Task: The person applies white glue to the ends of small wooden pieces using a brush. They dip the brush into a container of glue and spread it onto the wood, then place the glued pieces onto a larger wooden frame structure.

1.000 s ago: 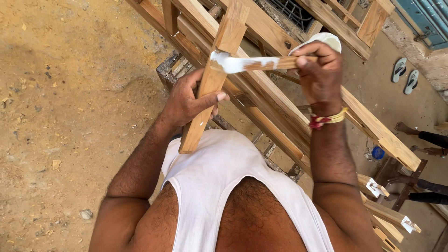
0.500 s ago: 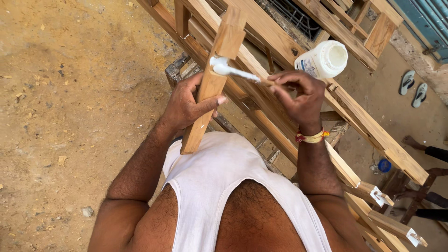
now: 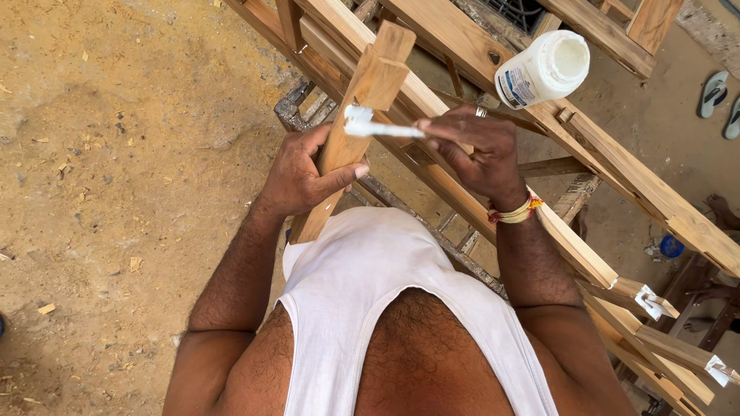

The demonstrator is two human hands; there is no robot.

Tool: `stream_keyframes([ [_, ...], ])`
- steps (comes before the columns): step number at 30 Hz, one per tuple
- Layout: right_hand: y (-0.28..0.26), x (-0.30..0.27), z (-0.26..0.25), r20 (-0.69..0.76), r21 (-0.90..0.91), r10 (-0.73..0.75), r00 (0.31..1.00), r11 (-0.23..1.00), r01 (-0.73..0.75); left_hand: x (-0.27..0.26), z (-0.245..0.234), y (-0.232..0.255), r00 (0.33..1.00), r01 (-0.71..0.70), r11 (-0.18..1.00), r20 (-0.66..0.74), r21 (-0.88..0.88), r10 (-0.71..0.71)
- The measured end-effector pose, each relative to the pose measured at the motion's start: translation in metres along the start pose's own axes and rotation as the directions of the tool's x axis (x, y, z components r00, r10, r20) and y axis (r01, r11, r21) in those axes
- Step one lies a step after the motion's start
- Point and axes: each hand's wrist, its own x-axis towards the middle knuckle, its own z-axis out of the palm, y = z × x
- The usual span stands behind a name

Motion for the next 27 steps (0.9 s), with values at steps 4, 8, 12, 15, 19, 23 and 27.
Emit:
stream_keyframes([
  [4, 0.010, -0.005, 0.013, -0.024, 0.061, 0.032, 0.999, 0.998, -0.030, 0.001, 0.003, -0.003, 0.992, 0.124, 0.985, 0.020, -0.123, -0.122],
  [8, 0.012, -0.010, 0.007, -0.052, 0.145, 0.016, 0.999, 0.989, -0.009, 0.000, 0.003, -0.001, 0.992, 0.122, 0.975, 0.003, -0.185, -0.124],
  [12, 0.001, -0.009, -0.003, -0.113, 0.079, 0.064, 0.991, 0.995, -0.055, -0.004, 0.002, 0.006, 0.984, 0.166, 0.968, -0.028, -0.188, -0.174],
  [15, -0.005, -0.002, 0.001, -0.138, -0.043, 0.049, 0.989, 0.998, -0.056, -0.003, 0.004, 0.007, 0.986, 0.157, 0.965, -0.029, -0.210, -0.167],
  [19, -0.010, 0.004, 0.009, -0.169, -0.353, -0.076, 0.983, 0.935, 0.011, 0.000, 0.005, 0.008, 0.986, 0.154, 0.978, -0.038, -0.143, -0.161],
  [23, -0.019, 0.001, 0.008, -0.167, -0.470, -0.108, 0.980, 0.883, 0.017, 0.002, 0.005, 0.008, 0.990, 0.109, 0.992, -0.087, -0.066, -0.115],
  [27, -0.041, -0.007, -0.003, -0.153, -0.558, -0.064, 0.986, 0.829, -0.033, 0.003, 0.005, 0.007, 0.993, 0.083, 0.995, -0.083, 0.049, -0.078],
])
